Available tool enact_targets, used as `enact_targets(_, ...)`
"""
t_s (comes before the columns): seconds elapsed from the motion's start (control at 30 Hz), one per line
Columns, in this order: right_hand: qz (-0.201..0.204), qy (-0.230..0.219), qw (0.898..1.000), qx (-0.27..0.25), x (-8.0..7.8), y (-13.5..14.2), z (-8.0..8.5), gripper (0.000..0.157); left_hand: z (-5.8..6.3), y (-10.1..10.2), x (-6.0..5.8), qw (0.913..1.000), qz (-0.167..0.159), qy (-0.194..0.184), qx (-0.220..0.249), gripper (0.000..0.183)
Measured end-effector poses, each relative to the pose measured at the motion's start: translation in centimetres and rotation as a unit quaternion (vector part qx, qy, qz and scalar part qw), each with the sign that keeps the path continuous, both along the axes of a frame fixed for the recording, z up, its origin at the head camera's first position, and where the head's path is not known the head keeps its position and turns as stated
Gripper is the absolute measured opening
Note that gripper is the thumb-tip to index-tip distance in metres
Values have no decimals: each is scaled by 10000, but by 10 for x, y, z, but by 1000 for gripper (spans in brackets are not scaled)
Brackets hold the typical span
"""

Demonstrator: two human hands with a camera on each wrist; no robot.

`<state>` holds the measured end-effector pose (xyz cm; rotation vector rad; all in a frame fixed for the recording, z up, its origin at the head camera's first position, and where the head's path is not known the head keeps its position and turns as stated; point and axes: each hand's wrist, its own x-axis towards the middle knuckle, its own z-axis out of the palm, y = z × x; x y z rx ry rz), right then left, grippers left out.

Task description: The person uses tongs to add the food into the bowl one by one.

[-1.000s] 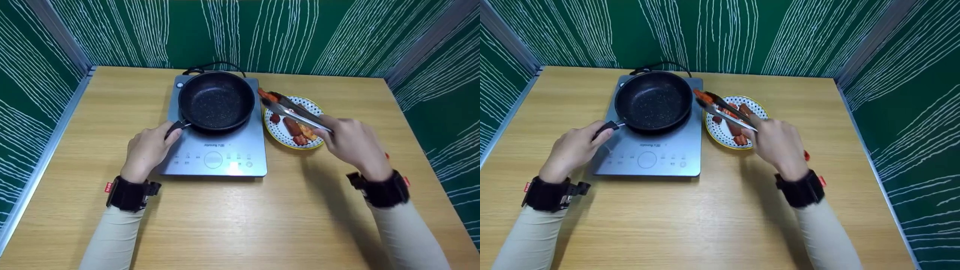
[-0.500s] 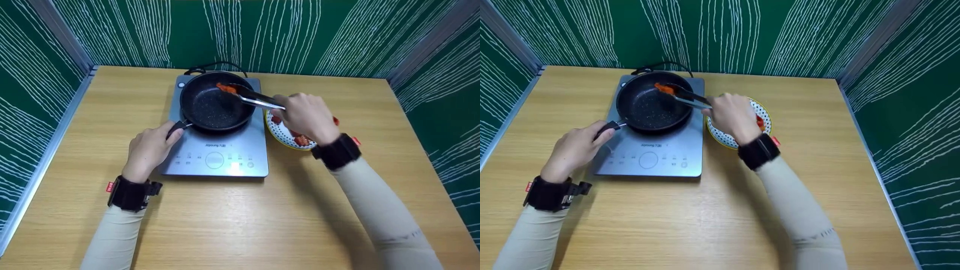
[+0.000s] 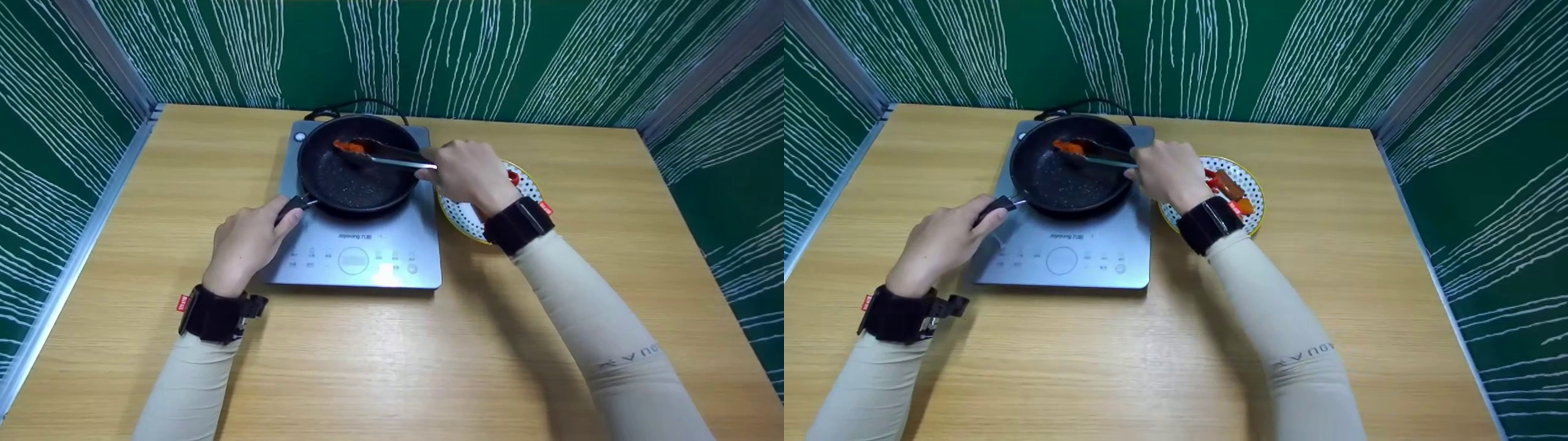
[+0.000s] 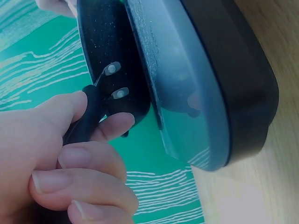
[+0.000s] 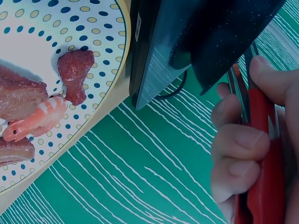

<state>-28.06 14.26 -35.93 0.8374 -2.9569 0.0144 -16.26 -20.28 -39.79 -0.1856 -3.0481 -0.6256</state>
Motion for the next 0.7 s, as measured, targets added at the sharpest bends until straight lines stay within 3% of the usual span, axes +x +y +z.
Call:
enact_targets(0.2, 169, -49, 9998, 31, -5, -4, 1, 49, -1, -1, 1, 10000, 35, -41, 14, 31)
enact_targets(0.47, 173, -122, 9998, -19, -10, -4, 2, 51, -2, -1, 1, 10000, 58, -39, 51, 31)
enact_targets(0.7, 226, 129, 9996, 72, -9, 2, 6, 52, -1, 1, 0, 10000, 59, 62, -36, 32)
